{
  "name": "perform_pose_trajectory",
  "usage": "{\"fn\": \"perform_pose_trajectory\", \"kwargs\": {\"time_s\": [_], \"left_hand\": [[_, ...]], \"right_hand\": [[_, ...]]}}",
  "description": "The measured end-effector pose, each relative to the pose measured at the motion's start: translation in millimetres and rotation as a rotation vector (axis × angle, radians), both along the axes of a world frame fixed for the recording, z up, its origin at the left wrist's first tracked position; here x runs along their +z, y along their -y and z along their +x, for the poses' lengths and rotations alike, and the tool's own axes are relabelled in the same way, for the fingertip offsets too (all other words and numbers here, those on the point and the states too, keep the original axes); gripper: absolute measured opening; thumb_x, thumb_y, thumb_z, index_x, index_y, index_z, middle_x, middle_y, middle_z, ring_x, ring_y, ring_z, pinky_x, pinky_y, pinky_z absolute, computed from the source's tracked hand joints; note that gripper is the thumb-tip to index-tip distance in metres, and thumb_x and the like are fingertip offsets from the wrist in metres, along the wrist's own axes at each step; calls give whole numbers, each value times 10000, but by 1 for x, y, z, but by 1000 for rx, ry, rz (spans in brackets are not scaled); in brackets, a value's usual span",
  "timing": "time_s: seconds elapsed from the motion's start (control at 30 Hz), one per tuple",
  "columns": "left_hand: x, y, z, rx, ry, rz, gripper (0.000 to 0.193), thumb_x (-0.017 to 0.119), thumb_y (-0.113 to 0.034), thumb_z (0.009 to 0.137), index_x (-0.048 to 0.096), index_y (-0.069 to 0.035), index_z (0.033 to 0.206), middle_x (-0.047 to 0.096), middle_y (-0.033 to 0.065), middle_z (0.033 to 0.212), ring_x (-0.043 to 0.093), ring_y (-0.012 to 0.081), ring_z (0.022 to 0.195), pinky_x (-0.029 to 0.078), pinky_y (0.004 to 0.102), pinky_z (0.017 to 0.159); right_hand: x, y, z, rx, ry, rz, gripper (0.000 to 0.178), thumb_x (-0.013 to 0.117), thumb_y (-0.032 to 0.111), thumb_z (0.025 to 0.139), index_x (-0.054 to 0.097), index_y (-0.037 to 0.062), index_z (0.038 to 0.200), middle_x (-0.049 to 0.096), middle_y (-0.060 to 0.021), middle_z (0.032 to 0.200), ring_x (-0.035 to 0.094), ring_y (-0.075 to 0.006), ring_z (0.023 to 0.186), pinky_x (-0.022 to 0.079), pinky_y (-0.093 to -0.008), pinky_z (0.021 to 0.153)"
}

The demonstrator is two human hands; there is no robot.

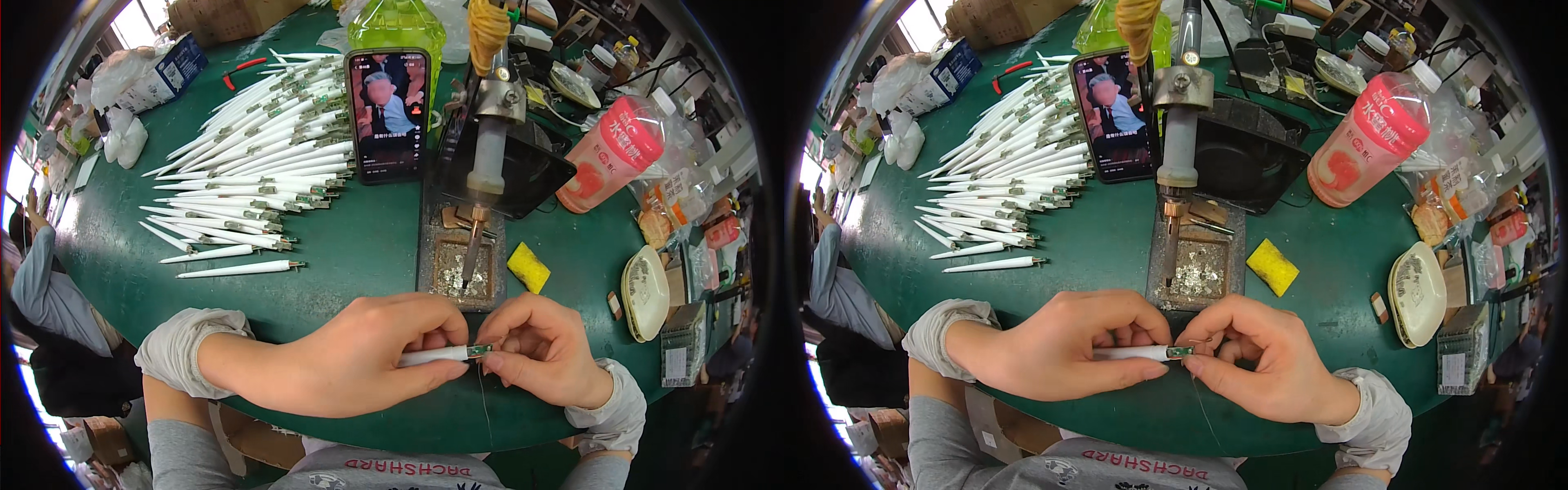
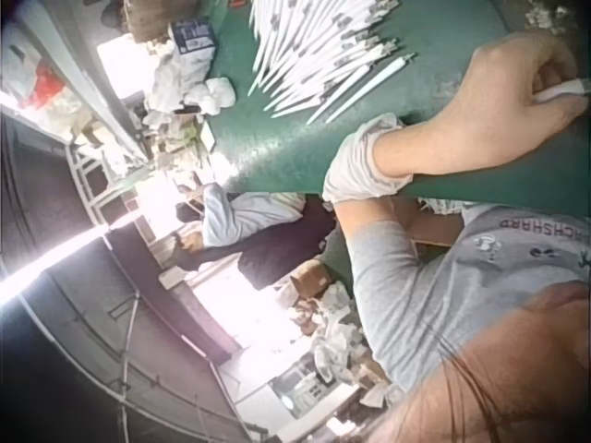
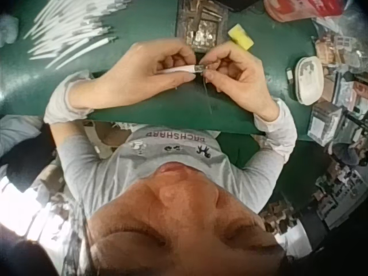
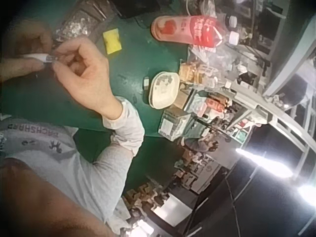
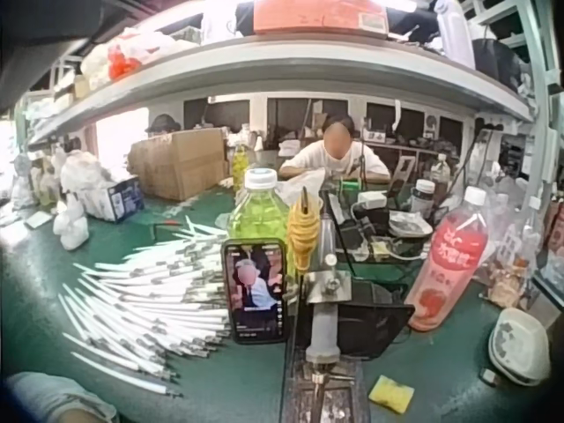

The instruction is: The person solders wiring onto small circuit boards attached to white plastic tubes on an assembly line. This is done using a soldering iron and solder wire.

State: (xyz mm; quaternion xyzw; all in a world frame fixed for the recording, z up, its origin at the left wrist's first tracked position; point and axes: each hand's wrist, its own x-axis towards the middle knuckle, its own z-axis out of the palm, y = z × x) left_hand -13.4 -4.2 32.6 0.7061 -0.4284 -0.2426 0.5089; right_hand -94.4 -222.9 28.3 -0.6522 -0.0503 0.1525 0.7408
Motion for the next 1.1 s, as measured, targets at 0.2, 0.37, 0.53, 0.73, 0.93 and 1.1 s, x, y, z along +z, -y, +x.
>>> {"fn": "perform_pose_trajectory", "kwargs": {"time_s": [0.2, 0.37, 0.53, 0.73, 0.93, 1.1], "left_hand": [[0, 0, 4, -35, -352, 135, 183, 641, -99, 885, 600, -1, 1035, 571, 5, 855, 493, 24, 733, 403, 188, 548], [-8, 2, 3, -14, -506, 122, 162, 649, -101, 878, 610, -4, 1003, 572, 5, 849, 492, 30, 721, 395, 181, 544], [-3, 2, 6, -36, -366, 172, 152, 643, -93, 877, 603, -5, 995, 571, -5, 824, 494, 30, 725, 401, 186, 563], [-6, 4, 6, -11, -551, 224, 114, 628, -83, 884, 585, -7, 957, 571, -21, 810, 499, 21, 741, 402, 187, 597], [-13, 6, 14, -40, -711, 206, 101, 617, -96, 903, 572, -17, 948, 565, -30, 812, 496, 18, 758, 395, 184, 631], [-15, 5, 13, -65, -684, 225, 102, 615, -104, 909, 570, -19, 945, 562, -32, 816, 497, 19, 762, 400, 186, 635]], "right_hand": [[-7, -2, 2, -27, 64, -61, 182, 634, -42, 830, 586, -37, 1005, 601, -62, 914, 563, -64, 780, 467, -179, 578], [-11, -1, 4, -32, 93, -80, 191, 639, -42, 821, 587, -35, 1004, 600, -61, 900, 560, -60, 763, 464, -177, 568], [-12, -2, 6, -27, 92, -123, 171, 663, -32, 803, 604, -28, 964, 600, -43, 833, 558, -51, 689, 451, -179, 534], [-10, -6, 5, -110, 463, -435, 191, 718, -30, 724, 621, 3, 886, 600, -65, 765, 572, -108, 599, 444, -211, 486], [-22, -8, 8, -143, 987, -701, 269, 734, -53, 594, 636, 4, 838, 588, -85, 778, 553, -212, 569, 452, -257, 471], [-26, -6, 9, -117, 1111, -794, 297, 711, 2, 570, 635, -4, 857, 586, -92, 800, 551, -202, 581, 460, -266, 469]]}}
